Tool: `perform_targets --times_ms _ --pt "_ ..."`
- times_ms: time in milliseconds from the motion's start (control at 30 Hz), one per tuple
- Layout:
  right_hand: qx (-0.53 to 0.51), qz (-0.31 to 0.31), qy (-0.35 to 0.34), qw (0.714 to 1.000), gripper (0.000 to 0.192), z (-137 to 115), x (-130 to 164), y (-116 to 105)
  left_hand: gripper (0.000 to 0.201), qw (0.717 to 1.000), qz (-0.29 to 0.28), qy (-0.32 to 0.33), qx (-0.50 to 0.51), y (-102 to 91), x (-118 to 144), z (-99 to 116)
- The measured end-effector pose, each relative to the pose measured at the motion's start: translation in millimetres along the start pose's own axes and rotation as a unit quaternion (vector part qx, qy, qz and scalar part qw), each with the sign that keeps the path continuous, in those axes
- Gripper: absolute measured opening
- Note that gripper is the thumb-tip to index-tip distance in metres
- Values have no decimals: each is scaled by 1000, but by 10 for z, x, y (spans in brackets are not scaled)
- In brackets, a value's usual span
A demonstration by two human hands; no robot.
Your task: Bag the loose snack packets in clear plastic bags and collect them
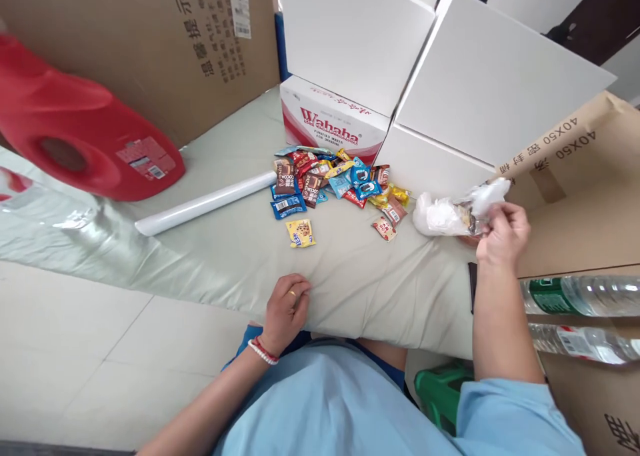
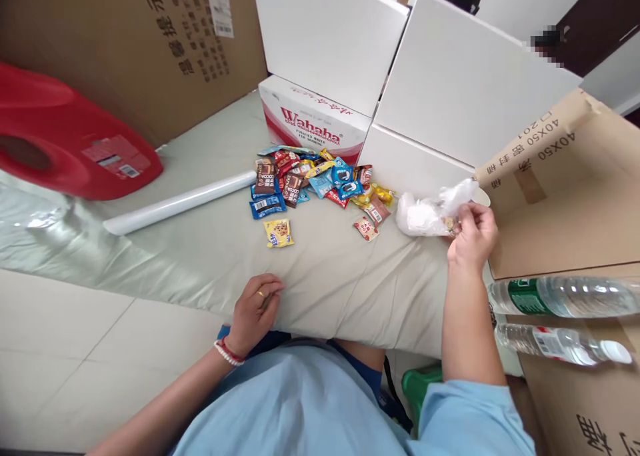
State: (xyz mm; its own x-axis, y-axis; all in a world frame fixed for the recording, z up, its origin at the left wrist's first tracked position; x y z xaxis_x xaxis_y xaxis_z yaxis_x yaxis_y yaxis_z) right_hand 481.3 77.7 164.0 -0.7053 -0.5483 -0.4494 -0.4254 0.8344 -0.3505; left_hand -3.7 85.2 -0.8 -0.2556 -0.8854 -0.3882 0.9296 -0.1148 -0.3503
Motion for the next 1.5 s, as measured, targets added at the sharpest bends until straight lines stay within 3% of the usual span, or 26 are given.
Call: perform_targets --times_ms 33,100,167,233,300,367,433,533,633,700,733,800,900,967,1067,1167,1300,1400,1500 --pt "-93 -16 47 994 26 -14 182 78 19 999 -2 -28 34 22 -12 15" --pt "-188 -104 132 968 32 -64 726 434 19 990 -30 -84 110 163 -41 71" --pt "-200 -227 213 929 33 -95 1461 894 23 967 -62 -148 199 377 -74 114" --pt "-184 -327 274 886 33 -102 2204 1259 44 929 -88 -209 294 611 -113 118" --pt "-166 -381 304 857 35 -89 2735 1463 51 894 -86 -256 359 755 -166 49" --pt "-155 -383 318 853 37 -23 2950 1509 38 869 -58 -305 385 777 -202 -116" --pt "-142 -345 327 868 38 111 2874 1419 28 857 -8 -337 390 675 -226 -303" --pt "-78 -257 291 918 40 328 2398 1086 25 852 54 -341 394 460 -263 -479" --pt "102 -198 144 964 42 284 1863 764 34 875 54 -322 357 356 -287 -485" --pt "206 -184 44 960 46 97 1727 733 38 910 51 -290 293 317 -308 -404" --pt "219 -199 8 955 47 -15 1756 801 39 926 52 -271 258 310 -318 -347" --pt "171 -287 -47 941 49 -264 2004 1087 41 948 51 -238 206 329 -331 -232" --pt "76 -430 -109 893 43 -588 2538 1528 39 961 42 -204 183 366 -341 -124" --pt "49 -435 -76 896 25 -577 2625 1618 34 960 26 -201 191 354 -348 -133" --pt "-25 -400 76 913 19 -270 2425 1527 30 935 -8 -264 238 308 -321 -290" --pt "-110 -401 202 887 25 2 2237 1399 34 895 -43 -324 303 297 -279 -391" --pt "-166 -386 294 858 29 178 2220 1251 42 870 -40 -330 364 290 -271 -357" --pt "-191 -363 300 861 27 227 2311 1150 39 880 -6 -296 372 201 -279 -315" --pt "-204 -331 311 867 27 318 2403 1047 25 916 5 -205 344 27 -314 -181"
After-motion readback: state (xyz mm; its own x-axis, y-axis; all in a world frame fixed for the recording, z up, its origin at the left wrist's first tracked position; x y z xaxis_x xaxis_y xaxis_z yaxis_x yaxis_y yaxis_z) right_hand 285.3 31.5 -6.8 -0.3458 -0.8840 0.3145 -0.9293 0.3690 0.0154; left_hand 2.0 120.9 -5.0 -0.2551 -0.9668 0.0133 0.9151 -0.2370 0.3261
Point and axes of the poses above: each hand's wrist, its own x-axis away from the middle knuckle, its own y-axis out of the palm, z = x × y, the point moved 9 cm from there along -x, towards the middle knuckle, and after that the axes turned 11 degrees about x, right-handed, at the moved point
